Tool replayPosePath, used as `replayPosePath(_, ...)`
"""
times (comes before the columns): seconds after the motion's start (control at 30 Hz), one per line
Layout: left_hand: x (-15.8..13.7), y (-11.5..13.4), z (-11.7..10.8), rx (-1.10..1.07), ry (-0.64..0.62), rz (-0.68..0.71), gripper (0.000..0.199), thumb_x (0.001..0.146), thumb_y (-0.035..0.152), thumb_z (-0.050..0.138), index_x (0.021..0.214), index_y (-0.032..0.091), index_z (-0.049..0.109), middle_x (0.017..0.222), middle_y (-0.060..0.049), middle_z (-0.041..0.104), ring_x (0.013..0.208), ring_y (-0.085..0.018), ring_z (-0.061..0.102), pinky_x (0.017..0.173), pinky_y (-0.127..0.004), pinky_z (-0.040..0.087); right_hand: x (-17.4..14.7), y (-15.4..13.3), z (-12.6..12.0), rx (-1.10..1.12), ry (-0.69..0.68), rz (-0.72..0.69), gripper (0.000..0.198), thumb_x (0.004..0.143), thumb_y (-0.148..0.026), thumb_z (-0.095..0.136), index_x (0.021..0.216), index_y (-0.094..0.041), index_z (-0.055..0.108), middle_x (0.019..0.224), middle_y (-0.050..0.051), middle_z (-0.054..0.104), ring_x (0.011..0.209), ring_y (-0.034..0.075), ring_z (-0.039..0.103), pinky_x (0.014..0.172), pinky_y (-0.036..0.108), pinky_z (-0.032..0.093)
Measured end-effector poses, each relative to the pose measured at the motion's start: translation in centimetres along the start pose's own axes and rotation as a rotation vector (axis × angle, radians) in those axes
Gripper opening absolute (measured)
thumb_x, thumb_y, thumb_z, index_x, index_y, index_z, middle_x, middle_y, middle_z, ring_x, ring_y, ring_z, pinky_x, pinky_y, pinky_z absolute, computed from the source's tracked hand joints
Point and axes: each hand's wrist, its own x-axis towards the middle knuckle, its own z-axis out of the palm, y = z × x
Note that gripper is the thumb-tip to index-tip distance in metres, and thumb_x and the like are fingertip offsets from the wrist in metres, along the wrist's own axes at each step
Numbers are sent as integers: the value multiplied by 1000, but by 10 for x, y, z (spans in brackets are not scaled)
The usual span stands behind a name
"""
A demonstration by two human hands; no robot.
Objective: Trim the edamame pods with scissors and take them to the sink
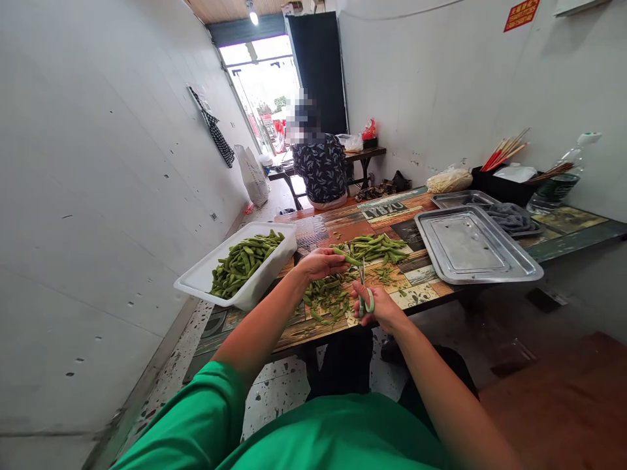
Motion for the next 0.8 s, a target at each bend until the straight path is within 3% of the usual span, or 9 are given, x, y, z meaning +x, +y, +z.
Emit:
replayPosePath(0.2, -4, -8, 5, 25, 0, 36, 14, 72, 4, 77, 75, 6, 63, 72, -7, 72, 69, -13, 69, 76, -29, 57, 6, -6, 5, 35, 53, -17, 45, 75, -61, 75, 77, -17, 64, 57, 1, 59, 48, 14, 56, 33, 19, 42)
replayPosePath(0.4, -14, -6, 10, 82, 94, 85, 13, 77, 8, 72, 74, 9, 59, 72, -6, 70, 69, -13, 68, 77, -30, 56, 15, 0, 4, -34, 108, -51, 49, 69, -62, 78, 70, -16, 62, 47, -2, 50, 36, 9, 44, 26, 15, 22)
replayPosePath(0.5, -25, 14, -3, 438, 346, 264, 4, 83, 13, 64, 80, 12, 62, 79, -6, 71, 74, -14, 67, 80, -31, 54, 19, 4, 0, 4, 103, -18, 54, 60, -65, 82, 72, -15, 63, 49, -2, 52, 36, 9, 44, 26, 15, 23)
replayPosePath(0.57, -40, 37, -22, 834, 666, 426, 10, 88, 16, 57, 92, 14, 65, 92, -8, 72, 88, -18, 67, 87, -32, 51, 20, 5, -2, 38, 70, -5, 58, 57, -66, 83, 76, -15, 64, 52, -1, 54, 38, 9, 46, 27, 15, 26)
replayPosePath(0.63, -57, 63, -44, 1212, 984, 492, 24, 90, 15, 49, 108, 17, 65, 109, -12, 70, 106, -22, 63, 95, -35, 45, 18, 3, -4, 61, 49, -11, 57, 57, -65, 84, 77, -15, 64, 53, 0, 55, 39, 10, 47, 27, 16, 28)
replayPosePath(0.7, -69, 88, -63, 1489, 1132, 323, 33, 88, 11, 48, 116, 17, 64, 119, -15, 67, 117, -27, 58, 101, -41, 40, 15, 1, -7, 82, 62, -26, 55, 59, -63, 84, 76, -15, 63, 53, 0, 54, 40, 11, 49, 27, 16, 28)
replayPosePath(0.77, -69, 104, -72, 1662, 1068, 21, 35, 82, 8, 54, 113, 15, 66, 119, -18, 66, 117, -31, 58, 103, -47, 37, 14, -1, -10, 118, 110, -58, 55, 60, -62, 84, 76, -15, 63, 52, 0, 54, 41, 11, 50, 27, 16, 28)
replayPosePath(0.8, -63, 107, -70, 1720, 1007, -52, 34, 80, 8, 55, 112, 15, 68, 118, -18, 67, 116, -31, 59, 104, -49, 35, 13, -2, -12, 144, 140, -77, 55, 60, -63, 84, 77, -15, 63, 52, 0, 54, 42, 11, 50, 27, 16, 28)
